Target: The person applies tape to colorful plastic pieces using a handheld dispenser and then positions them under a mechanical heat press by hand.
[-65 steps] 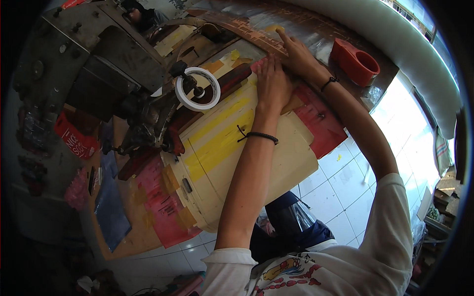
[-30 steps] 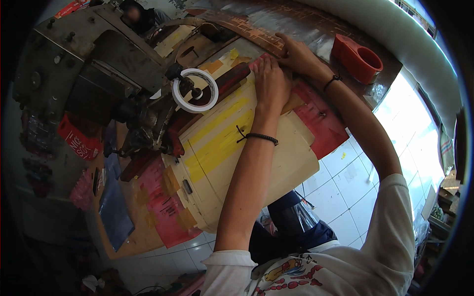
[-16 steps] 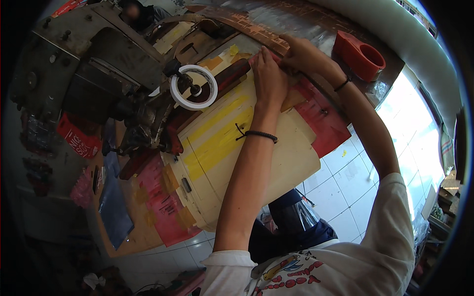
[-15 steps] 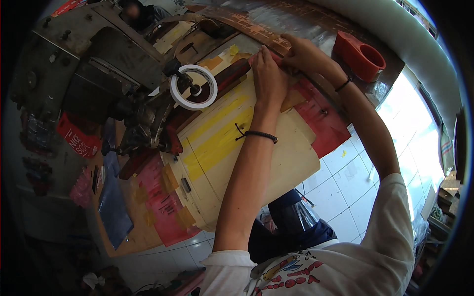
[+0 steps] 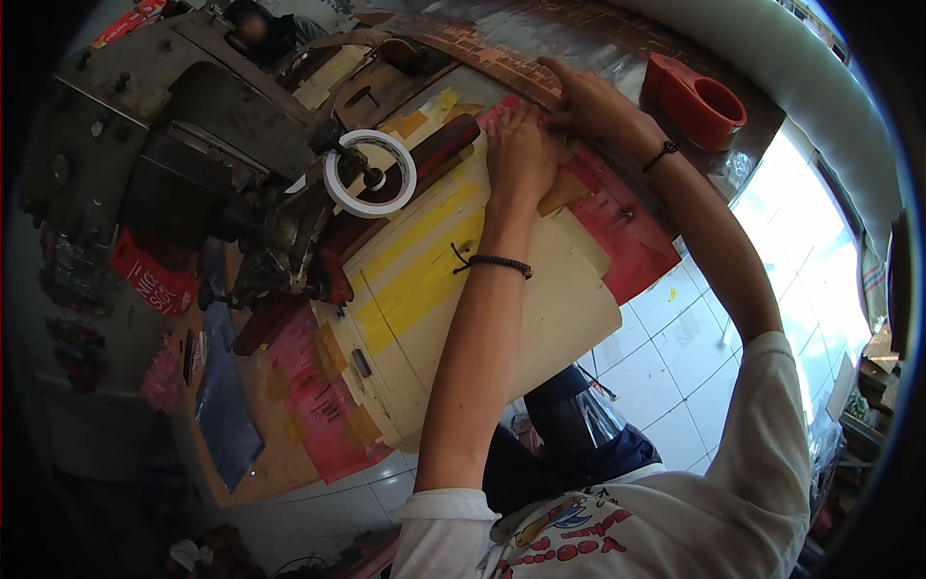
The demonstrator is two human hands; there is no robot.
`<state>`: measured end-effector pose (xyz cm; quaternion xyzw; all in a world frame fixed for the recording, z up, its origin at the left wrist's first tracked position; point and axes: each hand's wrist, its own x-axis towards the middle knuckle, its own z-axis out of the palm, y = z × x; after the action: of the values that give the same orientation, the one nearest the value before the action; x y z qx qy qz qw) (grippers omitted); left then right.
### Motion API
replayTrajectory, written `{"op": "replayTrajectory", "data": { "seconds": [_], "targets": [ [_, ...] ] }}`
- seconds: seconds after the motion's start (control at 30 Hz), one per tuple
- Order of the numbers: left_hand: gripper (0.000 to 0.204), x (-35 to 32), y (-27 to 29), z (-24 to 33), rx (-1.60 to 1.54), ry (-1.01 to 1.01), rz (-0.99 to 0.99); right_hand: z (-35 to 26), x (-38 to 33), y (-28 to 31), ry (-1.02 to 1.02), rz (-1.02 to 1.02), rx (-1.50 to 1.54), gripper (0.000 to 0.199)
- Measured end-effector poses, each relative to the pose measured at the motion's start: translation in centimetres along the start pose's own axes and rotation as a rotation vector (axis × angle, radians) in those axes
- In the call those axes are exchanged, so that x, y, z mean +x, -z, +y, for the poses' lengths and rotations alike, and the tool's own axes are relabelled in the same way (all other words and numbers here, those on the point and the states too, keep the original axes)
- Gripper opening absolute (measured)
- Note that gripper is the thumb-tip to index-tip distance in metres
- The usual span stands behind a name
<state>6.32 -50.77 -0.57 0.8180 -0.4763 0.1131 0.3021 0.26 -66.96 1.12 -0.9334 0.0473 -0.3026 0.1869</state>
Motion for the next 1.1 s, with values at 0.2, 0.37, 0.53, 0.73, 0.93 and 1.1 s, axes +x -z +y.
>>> {"op": "replayTrajectory", "data": {
  "seconds": [0.2,0.37,0.53,0.73,0.93,1.1],
  "targets": [
    [0.054,-0.2,-0.7,0.3,0.079,0.052,-0.119,1.3,0.0,0.8,-0.014,-0.15,0.118,0.086],
    [0.063,0.0,-0.6,0.2,0.144,0.102,-0.159,1.0,0.3,0.6,-0.047,-0.169,0.103,0.09],
    [0.079,1.5,0.7,0.1,0.175,0.113,-0.311,0.9,0.5,1.6,-0.116,-0.23,0.116,0.097],
    [0.114,1.1,1.7,-0.2,0.179,0.08,-0.423,0.1,0.1,1.9,-0.163,-0.192,0.088,0.096],
    [0.116,0.1,0.7,-0.1,0.232,-0.003,-0.272,-0.4,0.3,2.8,-0.156,-0.114,0.174,0.079],
    [0.108,-0.2,0.4,0.4,0.242,-0.122,-0.111,0.1,-0.1,2.7,-0.065,-0.13,0.065,0.068]
  ]
}}
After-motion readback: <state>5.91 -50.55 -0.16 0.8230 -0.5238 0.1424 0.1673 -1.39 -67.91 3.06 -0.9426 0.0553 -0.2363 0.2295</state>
